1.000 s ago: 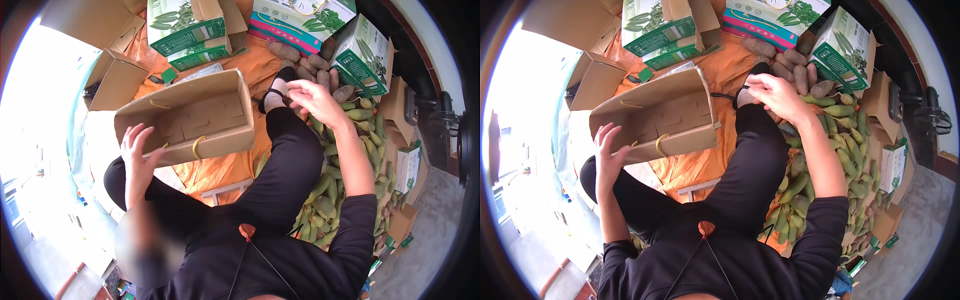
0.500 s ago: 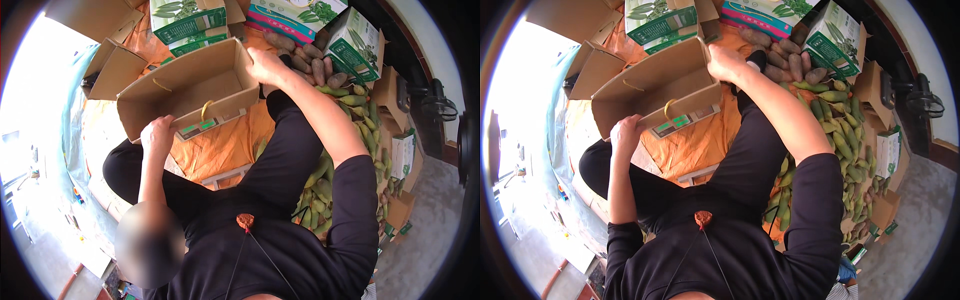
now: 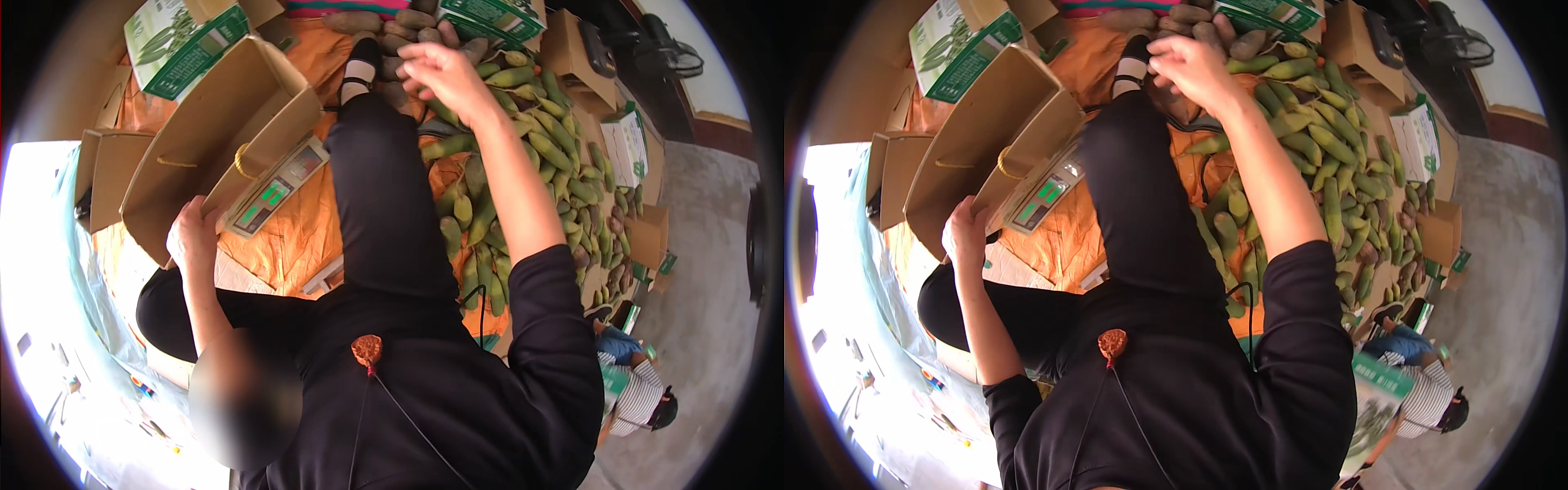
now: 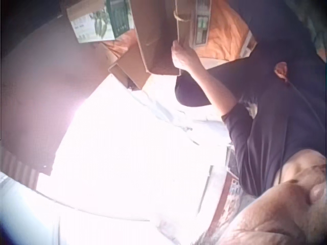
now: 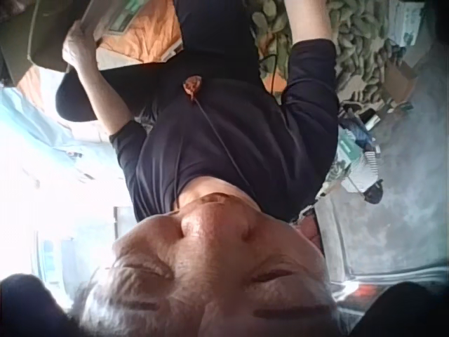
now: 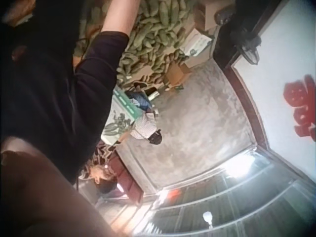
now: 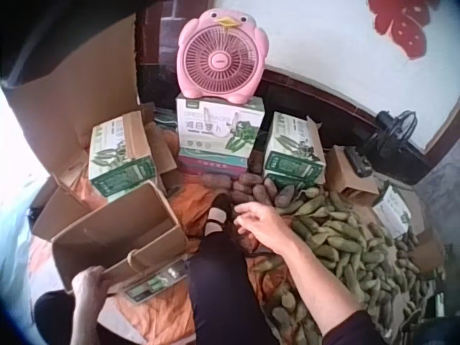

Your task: Sorting and packing ears of corn into cardboard boxes.

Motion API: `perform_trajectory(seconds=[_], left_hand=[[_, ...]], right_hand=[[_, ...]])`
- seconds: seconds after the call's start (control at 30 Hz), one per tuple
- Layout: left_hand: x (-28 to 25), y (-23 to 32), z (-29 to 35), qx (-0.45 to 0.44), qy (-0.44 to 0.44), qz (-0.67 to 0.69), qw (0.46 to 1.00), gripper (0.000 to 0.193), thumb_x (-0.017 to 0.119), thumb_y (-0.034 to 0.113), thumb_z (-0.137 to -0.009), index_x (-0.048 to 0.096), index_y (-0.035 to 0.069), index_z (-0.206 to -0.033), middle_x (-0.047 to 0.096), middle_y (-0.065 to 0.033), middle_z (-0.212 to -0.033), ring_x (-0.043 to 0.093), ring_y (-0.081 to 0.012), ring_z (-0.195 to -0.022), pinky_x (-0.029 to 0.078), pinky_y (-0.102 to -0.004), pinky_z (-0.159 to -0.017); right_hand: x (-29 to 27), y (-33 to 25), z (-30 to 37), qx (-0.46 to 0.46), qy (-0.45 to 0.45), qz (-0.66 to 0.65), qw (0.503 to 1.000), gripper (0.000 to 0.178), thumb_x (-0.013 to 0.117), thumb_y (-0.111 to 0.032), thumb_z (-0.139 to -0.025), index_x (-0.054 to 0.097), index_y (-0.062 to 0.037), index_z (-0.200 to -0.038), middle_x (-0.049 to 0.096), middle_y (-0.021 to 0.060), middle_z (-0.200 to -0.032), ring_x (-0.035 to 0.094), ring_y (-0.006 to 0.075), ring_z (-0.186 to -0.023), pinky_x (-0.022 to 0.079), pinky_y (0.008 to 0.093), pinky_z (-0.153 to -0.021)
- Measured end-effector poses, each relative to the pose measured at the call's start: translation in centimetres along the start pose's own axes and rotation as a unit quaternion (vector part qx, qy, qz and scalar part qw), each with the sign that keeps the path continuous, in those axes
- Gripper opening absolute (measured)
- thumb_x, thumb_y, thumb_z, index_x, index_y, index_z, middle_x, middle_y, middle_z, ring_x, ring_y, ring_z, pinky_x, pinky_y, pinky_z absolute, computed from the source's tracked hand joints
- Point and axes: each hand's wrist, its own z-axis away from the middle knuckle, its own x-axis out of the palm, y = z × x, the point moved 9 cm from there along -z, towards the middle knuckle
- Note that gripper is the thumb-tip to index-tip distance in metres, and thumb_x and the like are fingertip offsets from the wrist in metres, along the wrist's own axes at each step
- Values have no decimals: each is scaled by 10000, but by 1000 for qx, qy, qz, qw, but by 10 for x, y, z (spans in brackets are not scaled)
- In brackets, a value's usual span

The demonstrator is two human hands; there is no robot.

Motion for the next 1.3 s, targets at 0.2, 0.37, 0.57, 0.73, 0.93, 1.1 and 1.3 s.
perform_trajectory(seconds=[0.2,0.37,0.57,0.73,0.93,1.1,1.3], left_hand=[[4,-3,-1,2,-8,-3,1000,240,652,172,-794,632,93,-1021,652,-112,-938,628,-317,-876,492,-404,-731],[6,7,-4,-13,-12,-14,1000,267,648,190,-794,637,117,-1050,655,-103,-1014,625,-309,-927,499,-402,-775],[-4,-4,6,-21,-1,-11,1000,251,645,180,-779,640,117,-1022,659,-107,-965,621,-315,-921,489,-403,-771],[-3,0,4,-3,10,-6,1000,187,653,177,-789,648,122,-968,650,-82,-926,625,-295,-889,493,-395,-754],[-3,-2,3,8,28,4,1000,148,653,170,-782,638,117,-919,650,-83,-873,629,-291,-877,495,-397,-736],[-5,-5,7,14,39,15,999,121,629,141,-775,630,112,-893,644,-76,-870,629,-297,-867,498,-402,-727],[-6,-3,6,19,44,27,998,108,611,127,-777,635,112,-881,643,-71,-874,630,-297,-861,499,-408,-721]], right_hand=[[-40,156,72,35,207,155,965,367,663,-213,-805,603,-17,-1109,664,133,-977,639,273,-895,485,332,-796],[-69,296,161,69,309,51,947,512,698,-303,-780,572,-45,-1204,634,173,-1104,601,333,-1022,467,385,-873],[8,321,180,230,101,237,939,393,616,-311,-849,617,15,-1070,639,210,-1036,583,370,-1001,457,417,-841],[-7,340,176,243,96,215,941,352,518,-275,-918,606,56,-995,628,228,-963,586,353,-901,445,413,-753],[-53,299,169,218,228,46,948,310,477,-259,-949,645,-1,-990,655,99,-968,594,250,-886,441,362,-773],[-73,151,135,182,281,-71,940,329,466,-332,-981,657,-78,-1067,563,27,-933,531,161,-929,430,343,-795],[-56,-62,91,-136,217,-132,958,318,427,-295,-998,564,-12,-943,552,139,-1225,536,222,-1113,479,414,-887]])
